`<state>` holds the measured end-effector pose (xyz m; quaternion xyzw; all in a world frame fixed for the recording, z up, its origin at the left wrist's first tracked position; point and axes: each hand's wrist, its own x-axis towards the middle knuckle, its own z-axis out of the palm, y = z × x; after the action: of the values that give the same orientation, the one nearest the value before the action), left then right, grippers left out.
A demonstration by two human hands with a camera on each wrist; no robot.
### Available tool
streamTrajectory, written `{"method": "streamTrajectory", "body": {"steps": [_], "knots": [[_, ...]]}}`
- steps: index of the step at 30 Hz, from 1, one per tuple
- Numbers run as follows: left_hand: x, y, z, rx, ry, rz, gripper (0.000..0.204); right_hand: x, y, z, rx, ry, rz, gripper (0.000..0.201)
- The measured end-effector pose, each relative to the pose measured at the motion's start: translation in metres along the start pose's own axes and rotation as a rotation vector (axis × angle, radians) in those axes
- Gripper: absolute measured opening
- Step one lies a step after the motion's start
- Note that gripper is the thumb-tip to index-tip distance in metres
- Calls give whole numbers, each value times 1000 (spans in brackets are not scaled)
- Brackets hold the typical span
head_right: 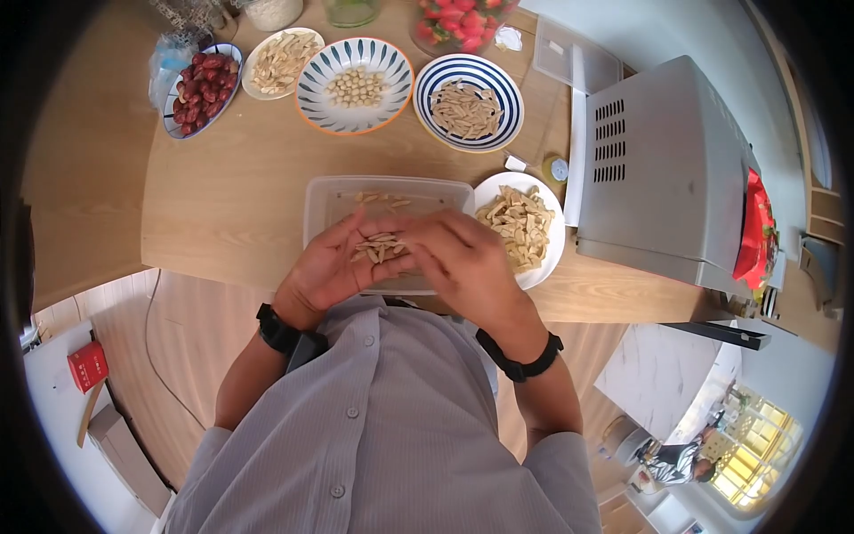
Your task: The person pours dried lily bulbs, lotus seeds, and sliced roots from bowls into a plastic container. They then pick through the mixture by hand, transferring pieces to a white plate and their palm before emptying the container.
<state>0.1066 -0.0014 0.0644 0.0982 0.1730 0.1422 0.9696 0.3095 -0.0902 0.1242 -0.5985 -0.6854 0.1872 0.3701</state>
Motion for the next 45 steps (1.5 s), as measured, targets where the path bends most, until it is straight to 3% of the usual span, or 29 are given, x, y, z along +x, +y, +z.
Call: {"method": "streamTrajectory", "body": {"steps": [2,5,8,11,13,14,16,19,25,30,38,39,41,45], "knots": [[-1,1,0,21,31,-5,66,-8,-1,-7,64,155,82,14],[1,3,-6,41,77,-9,61,-26,18,-32,-82,223,298,15],[5,1,-18,31,71,4,55,-55,51,-53,-295,93,438,18],[14,2,-24,-49,-3,-21,50,-78,70,-60,-399,55,471,21],[22,12,-9,-93,-103,-52,49,-75,69,-60,-466,166,311,22],[27,16,0,-16,-5,-41,49,-72,68,-57,-494,217,228,22],[36,25,58,131,206,-3,50,-72,64,-50,-331,257,255,21],[76,40,78,184,119,50,53,-67,53,-38,-225,292,162,24],[178,78,67,370,226,116,54,-65,38,-21,-75,231,-4,32],[224,93,56,442,362,100,54,-65,30,-8,-39,79,-67,31],[224,108,74,464,347,41,58,-52,32,14,-100,-86,-147,30],[222,109,78,457,344,41,58,-49,29,15,-101,-134,-91,32],[207,110,79,463,217,64,63,-41,23,14,-103,-231,25,36],[138,113,76,439,-59,133,74,-27,25,11,-197,-307,34,39]]}}
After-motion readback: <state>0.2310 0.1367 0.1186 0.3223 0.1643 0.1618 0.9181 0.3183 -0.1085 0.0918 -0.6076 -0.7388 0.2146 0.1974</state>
